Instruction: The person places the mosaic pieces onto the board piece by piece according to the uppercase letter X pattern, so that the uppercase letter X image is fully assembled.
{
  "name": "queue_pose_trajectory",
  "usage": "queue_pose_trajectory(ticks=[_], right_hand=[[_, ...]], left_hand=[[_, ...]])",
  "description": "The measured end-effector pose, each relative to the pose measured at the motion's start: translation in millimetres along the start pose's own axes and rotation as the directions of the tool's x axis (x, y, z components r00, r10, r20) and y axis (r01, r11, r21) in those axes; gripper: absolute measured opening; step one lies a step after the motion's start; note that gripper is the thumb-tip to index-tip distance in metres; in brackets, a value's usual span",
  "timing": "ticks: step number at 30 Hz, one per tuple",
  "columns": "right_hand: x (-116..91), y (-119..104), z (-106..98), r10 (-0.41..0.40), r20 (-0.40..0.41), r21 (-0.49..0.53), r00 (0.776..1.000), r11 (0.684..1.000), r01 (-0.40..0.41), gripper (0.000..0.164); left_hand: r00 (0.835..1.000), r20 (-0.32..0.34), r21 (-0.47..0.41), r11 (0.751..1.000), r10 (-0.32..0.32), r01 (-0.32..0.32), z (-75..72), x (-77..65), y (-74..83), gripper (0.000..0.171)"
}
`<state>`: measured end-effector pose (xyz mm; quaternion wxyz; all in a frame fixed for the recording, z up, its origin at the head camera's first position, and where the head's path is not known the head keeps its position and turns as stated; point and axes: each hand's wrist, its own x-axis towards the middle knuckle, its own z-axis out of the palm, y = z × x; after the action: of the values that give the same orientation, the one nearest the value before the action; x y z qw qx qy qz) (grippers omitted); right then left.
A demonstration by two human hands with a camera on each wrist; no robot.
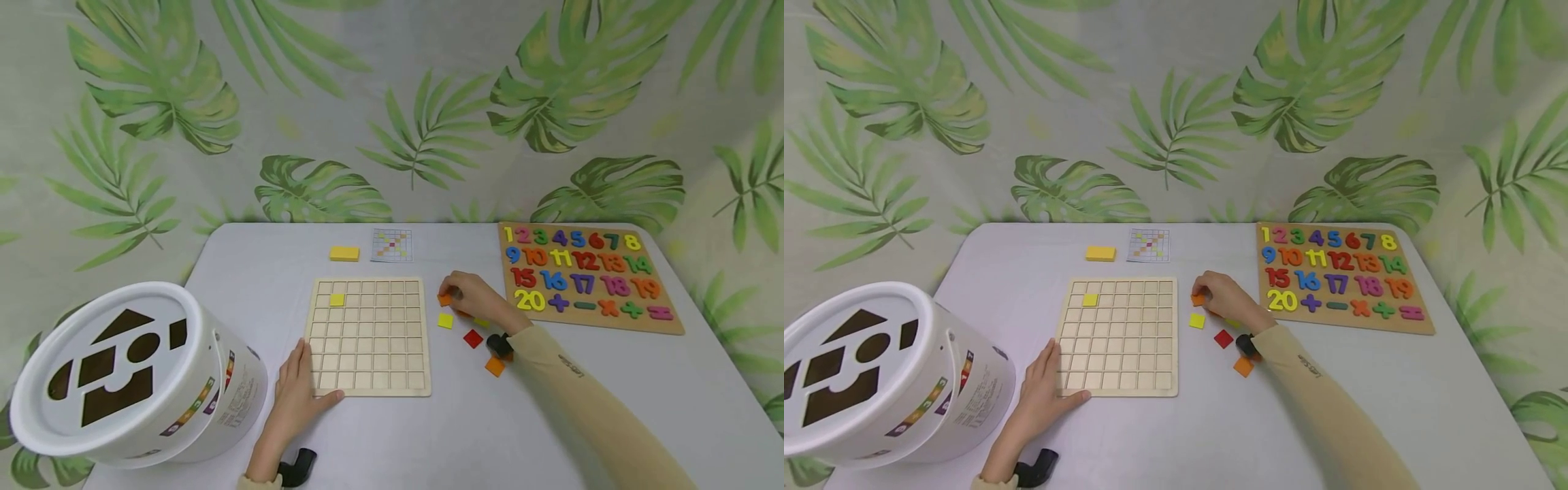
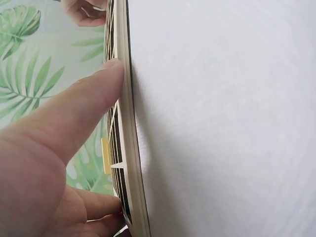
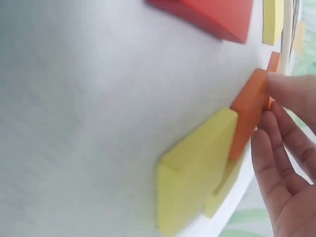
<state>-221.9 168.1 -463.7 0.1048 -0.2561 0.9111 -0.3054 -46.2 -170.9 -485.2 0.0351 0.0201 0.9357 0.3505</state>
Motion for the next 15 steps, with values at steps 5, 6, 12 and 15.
queue_pose_trajectory(ticks=[5,6,12,15], right_hand=[[8.9,-8.8,3.9,-0.027,-0.024,0.036,0.999,0.999,0.028,0.021],[11.8,-12.1,5.8,-0.038,-0.028,0.047,0.999,0.998,0.039,0.021],[33.1,-35.6,22.8,-0.098,0.007,0.058,0.995,0.994,0.098,0.018],[43.6,-46.6,31.6,-0.104,0.034,0.026,0.994,0.994,0.103,0.015]], left_hand=[[1.000,0.002,-0.005,1.000,-0.001,0.001,-1.3,-0.5,0.1,0.106],[1.000,0.002,-0.006,1.000,-0.003,0.003,-1.4,-0.6,0.1,0.106],[1.000,-0.004,-0.012,1.000,-0.002,0.002,-1.3,-0.7,1.5,0.105],[1.000,0.008,-0.010,1.000,-0.014,0.015,-1.2,0.0,1.8,0.106]])
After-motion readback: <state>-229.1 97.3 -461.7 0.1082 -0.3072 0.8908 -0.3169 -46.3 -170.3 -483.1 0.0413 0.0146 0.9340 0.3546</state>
